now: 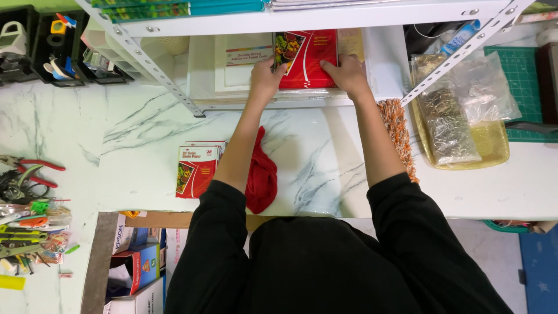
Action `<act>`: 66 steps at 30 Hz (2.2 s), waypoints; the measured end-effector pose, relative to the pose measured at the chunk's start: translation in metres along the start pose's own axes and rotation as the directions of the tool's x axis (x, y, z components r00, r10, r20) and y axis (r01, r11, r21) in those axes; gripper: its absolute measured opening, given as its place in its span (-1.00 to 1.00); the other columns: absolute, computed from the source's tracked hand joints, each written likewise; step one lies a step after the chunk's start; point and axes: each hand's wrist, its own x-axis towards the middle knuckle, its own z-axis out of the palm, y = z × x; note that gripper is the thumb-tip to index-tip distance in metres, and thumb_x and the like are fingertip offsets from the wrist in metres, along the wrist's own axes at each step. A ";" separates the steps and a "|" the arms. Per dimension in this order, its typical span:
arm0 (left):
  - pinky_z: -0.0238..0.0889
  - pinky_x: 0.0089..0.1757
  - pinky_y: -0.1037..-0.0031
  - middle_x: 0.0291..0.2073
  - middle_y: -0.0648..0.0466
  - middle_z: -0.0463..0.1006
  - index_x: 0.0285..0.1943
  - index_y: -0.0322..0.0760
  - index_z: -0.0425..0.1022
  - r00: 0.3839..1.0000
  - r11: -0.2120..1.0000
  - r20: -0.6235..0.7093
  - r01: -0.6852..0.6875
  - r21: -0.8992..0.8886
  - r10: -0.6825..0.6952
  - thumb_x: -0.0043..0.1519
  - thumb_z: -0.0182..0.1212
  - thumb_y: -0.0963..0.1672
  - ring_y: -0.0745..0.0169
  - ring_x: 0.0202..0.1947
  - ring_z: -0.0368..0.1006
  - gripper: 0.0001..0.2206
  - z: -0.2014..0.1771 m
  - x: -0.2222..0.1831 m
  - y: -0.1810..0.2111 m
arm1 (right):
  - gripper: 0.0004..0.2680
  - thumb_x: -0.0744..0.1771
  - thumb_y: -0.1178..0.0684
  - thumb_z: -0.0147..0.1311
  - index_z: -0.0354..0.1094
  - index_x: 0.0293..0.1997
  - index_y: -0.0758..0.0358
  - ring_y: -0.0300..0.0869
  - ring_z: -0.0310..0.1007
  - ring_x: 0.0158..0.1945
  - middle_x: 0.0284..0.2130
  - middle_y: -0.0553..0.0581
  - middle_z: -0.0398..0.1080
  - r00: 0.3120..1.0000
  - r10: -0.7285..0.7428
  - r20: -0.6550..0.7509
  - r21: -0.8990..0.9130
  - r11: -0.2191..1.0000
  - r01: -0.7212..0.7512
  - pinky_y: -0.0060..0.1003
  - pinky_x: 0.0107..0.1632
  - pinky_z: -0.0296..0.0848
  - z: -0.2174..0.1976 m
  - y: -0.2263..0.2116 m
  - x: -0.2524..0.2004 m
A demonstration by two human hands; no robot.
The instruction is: Clean and organize packs of photo paper on a shelf.
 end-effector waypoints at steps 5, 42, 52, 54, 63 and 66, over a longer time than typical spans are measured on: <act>0.42 -0.12 0.28 -0.23 -0.23 0.66 -0.02 -0.44 0.57 0.994 0.996 0.059 0.088 -0.005 -0.087 0.27 0.28 -0.04 -0.10 -0.19 0.61 -0.68 -0.007 -0.008 0.000 | -0.56 0.35 -0.25 0.13 0.41 0.08 0.46 0.25 0.37 0.14 0.05 0.52 0.36 0.999 -0.012 -0.053 -0.009 1.000 0.011 0.02 0.24 0.33 0.016 0.013 -0.006; 0.30 0.23 0.27 0.37 -0.23 0.37 0.56 -0.39 0.05 0.984 0.982 0.017 0.180 -0.059 -0.180 -0.06 0.63 -0.11 -0.11 0.33 0.38 -0.01 -0.224 -0.339 -0.122 | -0.74 0.18 0.09 0.28 0.50 -0.06 0.11 0.10 0.34 0.24 0.15 0.16 0.42 0.659 -0.735 0.157 0.061 0.674 0.737 0.04 0.21 0.34 0.246 -0.169 -0.274; 0.32 0.26 0.32 0.54 -0.27 0.16 0.54 -0.38 0.16 0.989 0.983 0.040 0.144 -0.112 -0.140 0.04 0.57 -0.16 -0.04 0.44 0.32 -0.14 -0.245 -0.320 -0.097 | -0.73 0.18 0.03 0.32 0.46 -0.09 0.16 0.35 0.15 0.32 0.24 0.21 0.31 0.755 -0.645 0.114 -0.110 0.748 0.655 0.28 0.27 0.23 0.280 -0.193 -0.199; 0.19 0.31 0.26 0.55 -0.29 0.07 0.55 -0.43 0.08 0.985 0.979 0.049 0.168 -0.113 -0.164 0.05 0.54 -0.15 -0.13 0.49 0.16 -0.12 -0.246 -0.324 -0.096 | -0.72 0.19 0.02 0.34 0.45 -0.06 0.17 0.34 0.15 0.37 0.20 0.21 0.32 0.789 -0.600 0.133 -0.177 0.769 0.615 0.38 0.32 0.16 0.286 -0.199 -0.208; -0.09 0.38 -0.02 0.49 -0.35 0.12 0.46 -0.48 0.19 0.991 0.998 0.126 0.048 0.039 -0.052 -0.01 0.54 -0.12 -0.37 0.54 -0.07 -0.16 -0.245 -0.320 -0.107 | -0.74 0.11 -0.02 0.39 0.48 -0.23 0.12 0.44 -0.02 0.41 0.28 0.29 0.23 0.726 -0.612 0.314 -0.136 0.728 0.672 0.56 0.25 0.00 0.250 -0.211 -0.260; -0.07 0.38 -0.08 0.47 -0.32 0.19 0.43 -0.47 0.24 0.993 0.999 0.116 0.016 0.040 -0.020 0.03 0.56 -0.08 -0.35 0.55 -0.03 -0.20 -0.243 -0.314 -0.108 | -0.74 0.05 -0.05 0.42 0.48 -0.35 0.13 0.47 -0.11 0.43 0.35 0.45 0.11 0.730 -0.606 0.315 -0.103 0.743 0.661 0.61 0.26 -0.11 0.248 -0.223 -0.231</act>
